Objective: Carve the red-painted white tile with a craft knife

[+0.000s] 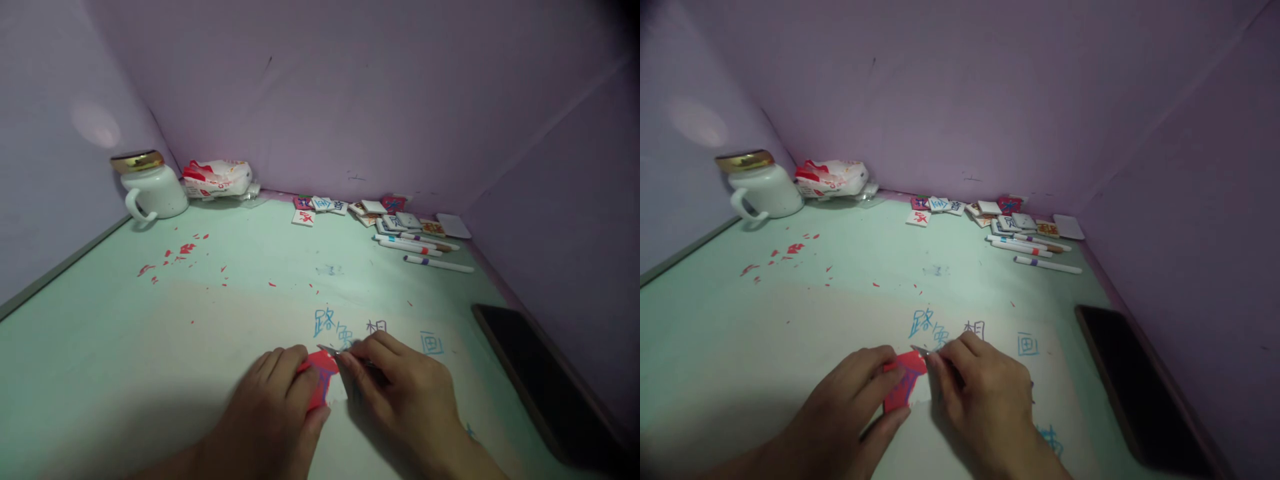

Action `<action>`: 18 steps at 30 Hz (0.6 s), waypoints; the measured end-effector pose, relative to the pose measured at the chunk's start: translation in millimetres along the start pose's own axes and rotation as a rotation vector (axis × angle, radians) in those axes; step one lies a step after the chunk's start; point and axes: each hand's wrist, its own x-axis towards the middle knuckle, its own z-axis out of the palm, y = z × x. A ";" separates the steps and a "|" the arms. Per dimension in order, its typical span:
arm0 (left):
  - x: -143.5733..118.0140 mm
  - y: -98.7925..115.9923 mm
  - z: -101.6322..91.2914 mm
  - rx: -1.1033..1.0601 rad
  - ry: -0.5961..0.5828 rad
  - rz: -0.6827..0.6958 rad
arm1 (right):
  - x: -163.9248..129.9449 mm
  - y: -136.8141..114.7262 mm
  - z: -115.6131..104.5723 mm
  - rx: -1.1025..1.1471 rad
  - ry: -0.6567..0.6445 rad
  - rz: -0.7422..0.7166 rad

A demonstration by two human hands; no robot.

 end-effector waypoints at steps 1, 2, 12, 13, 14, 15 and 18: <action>-0.1 -0.2 0.4 -0.005 0.000 -0.002 | 0.2 0.1 -0.1 0.002 -0.006 0.000; -0.2 -0.1 0.7 -0.014 -0.001 -0.002 | 0.4 0.2 -0.1 0.005 -0.013 -0.001; 0.6 -0.5 0.8 -0.064 -0.030 0.002 | 5.8 -0.9 -0.5 0.026 0.007 -0.054; 0.9 -0.7 0.6 -0.065 -0.026 0.004 | 6.3 -0.1 -0.4 0.040 -0.001 -0.057; 1.0 -0.9 0.6 -0.064 -0.024 0.003 | 6.8 1.1 -0.3 0.050 -0.011 -0.060; 0.8 -0.9 0.8 -0.063 -0.026 0.002 | 7.2 2.7 -0.2 0.052 -0.019 -0.063; -1.3 -0.5 3.3 -0.065 -0.044 -0.012 | 8.3 8.3 -0.6 0.032 -0.040 -0.088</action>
